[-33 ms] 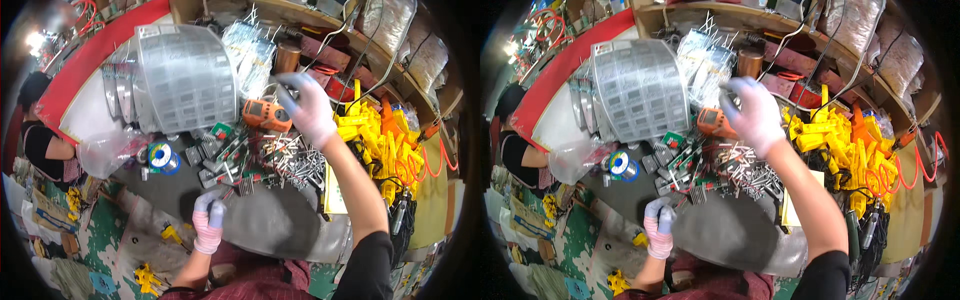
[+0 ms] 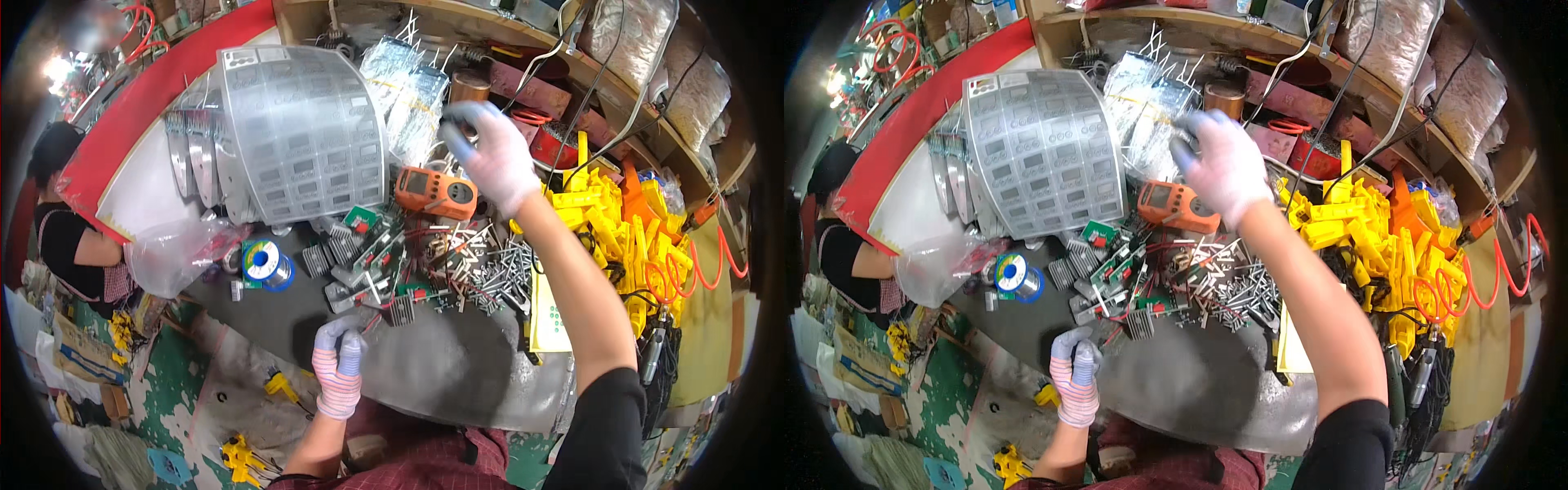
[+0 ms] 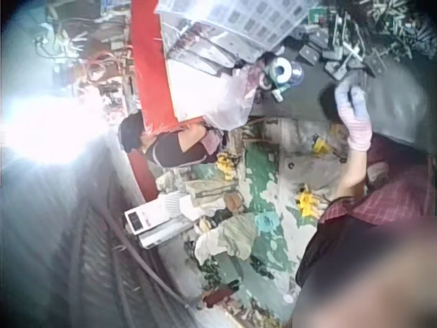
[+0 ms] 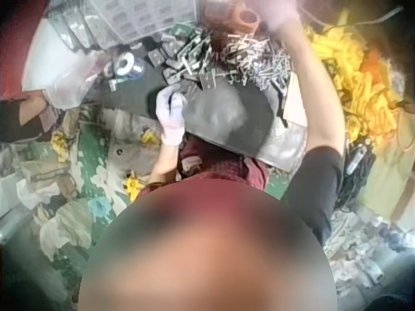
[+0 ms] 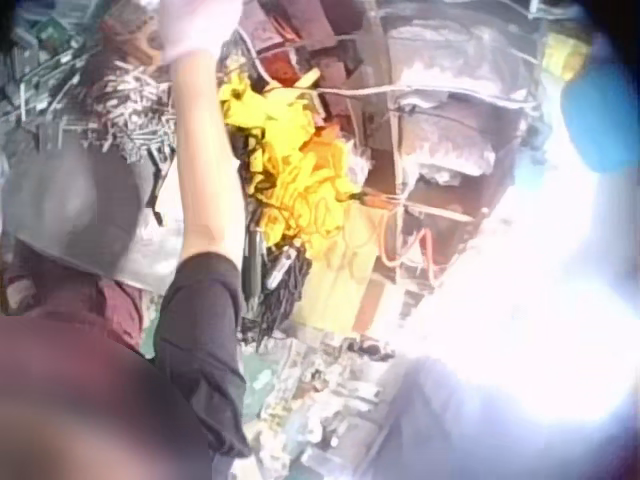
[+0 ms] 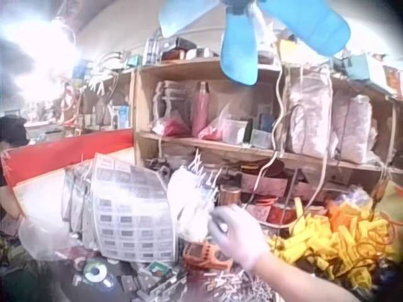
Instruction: The person solders wires to a circuit board, fits the board into a yellow plastic housing, and secures it with screws using a power screwdriver. They then snap on the remaining housing pieces, secure them with the screwdriver, and test the device by pressing buttons.
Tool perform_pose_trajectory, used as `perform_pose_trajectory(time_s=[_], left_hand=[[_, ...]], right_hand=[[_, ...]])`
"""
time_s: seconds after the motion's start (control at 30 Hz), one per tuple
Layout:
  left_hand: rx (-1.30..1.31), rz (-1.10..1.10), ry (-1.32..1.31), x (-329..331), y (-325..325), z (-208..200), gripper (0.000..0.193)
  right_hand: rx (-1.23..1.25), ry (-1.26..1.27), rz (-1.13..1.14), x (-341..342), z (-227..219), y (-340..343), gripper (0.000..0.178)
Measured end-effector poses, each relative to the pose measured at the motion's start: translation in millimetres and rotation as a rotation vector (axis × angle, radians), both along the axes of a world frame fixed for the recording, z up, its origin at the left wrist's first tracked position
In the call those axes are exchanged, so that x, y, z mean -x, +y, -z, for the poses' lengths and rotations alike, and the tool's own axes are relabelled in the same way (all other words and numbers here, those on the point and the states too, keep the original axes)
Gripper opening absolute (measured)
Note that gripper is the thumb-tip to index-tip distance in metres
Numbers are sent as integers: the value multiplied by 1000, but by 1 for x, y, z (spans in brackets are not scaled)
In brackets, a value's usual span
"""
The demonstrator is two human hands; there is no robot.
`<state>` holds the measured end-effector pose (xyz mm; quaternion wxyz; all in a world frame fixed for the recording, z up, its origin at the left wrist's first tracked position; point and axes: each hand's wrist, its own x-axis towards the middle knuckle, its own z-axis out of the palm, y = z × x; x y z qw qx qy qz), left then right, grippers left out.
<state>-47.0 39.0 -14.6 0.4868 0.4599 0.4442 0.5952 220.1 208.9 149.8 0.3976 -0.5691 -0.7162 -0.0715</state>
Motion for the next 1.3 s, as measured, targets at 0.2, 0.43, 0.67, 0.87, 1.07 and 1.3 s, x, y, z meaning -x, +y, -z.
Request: perform_pose_trajectory(time_s=[0.2, 0.43, 0.67, 0.87, 1.07, 1.3], left_hand=[[-4, 13, 74, 1, 0, -4, 18], [6, 33, 88, -6, 12, -12, 20], [-28, 59, 123, -11, 8, -6, 20], [-59, 29, 121, 4, -9, 3, 17], [-809, 210, 300, -24, -45, -48, 11], [-800, 653, 411, -83, -57, -50, 26]], right_hand=[[11, -24, 304, 9, -32, 126, 39], [143, -266, 439, 27, -56, 175, 30], [-215, -434, 474, -29, -96, 68, 19], [-424, 48, 158, -74, -68, -116, 13], [195, 336, 479, -42, 46, -308, 11], [287, 529, 335, 16, 129, -351, 12]])
